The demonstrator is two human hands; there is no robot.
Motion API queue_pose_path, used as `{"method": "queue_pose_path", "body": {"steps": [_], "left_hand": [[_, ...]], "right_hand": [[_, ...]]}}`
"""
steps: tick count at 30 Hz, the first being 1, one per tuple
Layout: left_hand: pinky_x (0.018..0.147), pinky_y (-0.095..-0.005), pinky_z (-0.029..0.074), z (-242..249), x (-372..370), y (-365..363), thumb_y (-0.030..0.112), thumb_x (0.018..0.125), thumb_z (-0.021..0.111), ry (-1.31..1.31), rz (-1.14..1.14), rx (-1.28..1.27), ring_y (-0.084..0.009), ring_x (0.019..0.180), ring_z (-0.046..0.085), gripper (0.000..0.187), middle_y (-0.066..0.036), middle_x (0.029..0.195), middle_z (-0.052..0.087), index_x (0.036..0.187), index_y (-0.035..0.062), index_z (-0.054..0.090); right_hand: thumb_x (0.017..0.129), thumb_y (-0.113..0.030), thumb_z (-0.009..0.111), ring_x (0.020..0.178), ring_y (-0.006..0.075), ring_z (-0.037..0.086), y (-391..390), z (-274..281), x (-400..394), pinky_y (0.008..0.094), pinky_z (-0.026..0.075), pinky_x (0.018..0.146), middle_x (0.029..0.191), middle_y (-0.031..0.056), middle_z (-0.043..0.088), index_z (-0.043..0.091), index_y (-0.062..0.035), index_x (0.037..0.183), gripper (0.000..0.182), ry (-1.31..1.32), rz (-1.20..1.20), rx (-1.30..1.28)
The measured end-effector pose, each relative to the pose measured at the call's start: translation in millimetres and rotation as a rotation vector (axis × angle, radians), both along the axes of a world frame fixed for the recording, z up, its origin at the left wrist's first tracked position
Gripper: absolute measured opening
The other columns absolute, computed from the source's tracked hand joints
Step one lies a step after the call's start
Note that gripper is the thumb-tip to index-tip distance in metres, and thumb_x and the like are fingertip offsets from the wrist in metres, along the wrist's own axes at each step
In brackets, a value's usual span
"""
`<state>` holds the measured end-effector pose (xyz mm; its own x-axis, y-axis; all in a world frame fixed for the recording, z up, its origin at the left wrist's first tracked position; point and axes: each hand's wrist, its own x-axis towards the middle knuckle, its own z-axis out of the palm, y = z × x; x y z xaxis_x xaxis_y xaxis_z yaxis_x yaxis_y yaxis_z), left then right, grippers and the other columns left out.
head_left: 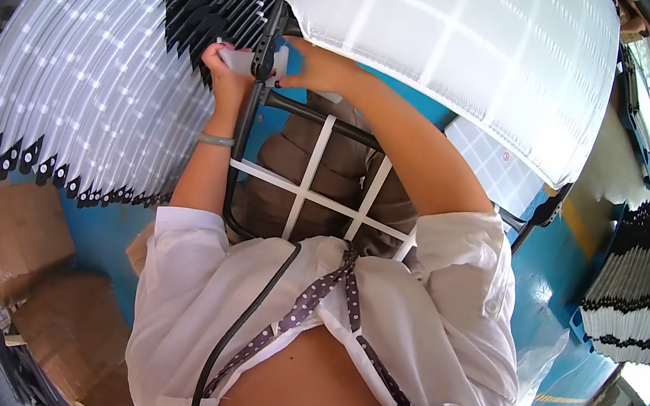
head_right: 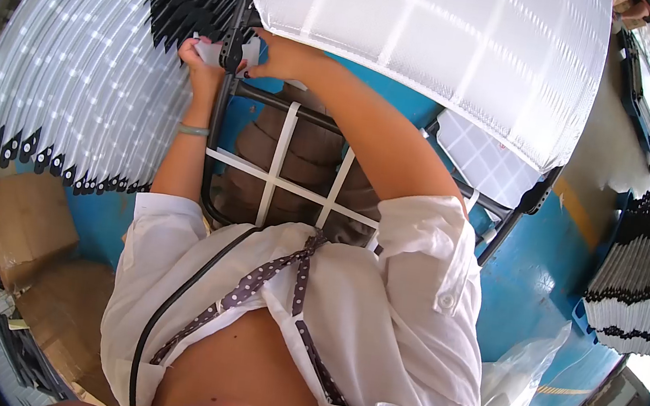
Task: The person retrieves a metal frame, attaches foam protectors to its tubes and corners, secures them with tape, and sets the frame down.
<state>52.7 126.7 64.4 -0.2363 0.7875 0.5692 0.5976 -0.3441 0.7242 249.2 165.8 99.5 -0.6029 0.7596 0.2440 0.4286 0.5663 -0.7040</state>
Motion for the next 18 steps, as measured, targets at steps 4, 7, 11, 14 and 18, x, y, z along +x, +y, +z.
{"method": "queue_pose_path", "body": {"steps": [4,7,11,14,18], "left_hand": [[0.083,-0.0383,0.047,1,5,14,-0.009,0.065,0.074,-0.087,-0.233,0.279,-0.0303,0.098,0.058,0.075,-0.017,0.109,0.046,0.112,0.0143,0.021],[0.093,-0.0466,0.043,21,13,0,-0.010,0.080,0.057,-0.382,-0.413,0.249,-0.0406,0.112,0.050,0.055,-0.025,0.124,0.042,0.113,0.0144,0.021],[0.099,-0.0505,0.038,41,19,-17,0.004,0.089,0.052,-0.716,-0.575,0.123,-0.0411,0.117,0.046,0.041,-0.027,0.132,0.038,0.121,0.0130,0.028],[0.104,-0.0474,0.032,50,18,-26,0.017,0.086,0.060,-0.677,-0.618,-0.005,-0.0355,0.125,0.040,0.053,-0.026,0.137,0.035,0.131,0.0065,0.035],[0.106,-0.0417,0.030,58,19,-28,0.028,0.083,0.065,-0.615,-0.875,-0.094,-0.0283,0.126,0.039,0.062,-0.025,0.139,0.033,0.130,-0.0046,0.038]], "right_hand": [[0.064,-0.040,0.070,0.083,0.0258,0.060,3,10,2,0.0338,0.047,0.073,0.088,0.0132,0.062,0.056,-0.0094,0.104,0.053,-0.108,-0.048,-0.340],[0.063,-0.034,0.069,0.076,0.0255,0.059,6,4,14,0.0351,0.046,0.071,0.079,0.0112,0.059,0.055,-0.0097,0.094,0.041,0.002,-0.107,-0.280],[0.066,-0.024,0.065,0.073,0.0202,0.056,13,-10,26,0.0336,0.045,0.067,0.074,0.0085,0.058,0.057,-0.0093,0.091,0.031,0.078,0.084,-0.327],[0.071,-0.018,0.064,0.066,0.0141,0.056,6,17,32,0.0295,0.045,0.067,0.077,0.0060,0.062,0.055,-0.0079,0.106,0.038,-0.134,0.031,-0.538],[0.076,-0.022,0.063,0.069,0.0142,0.059,9,-2,30,0.0271,0.047,0.066,0.080,0.0082,0.063,0.054,-0.0023,0.113,0.043,0.113,0.163,-0.717]]}}
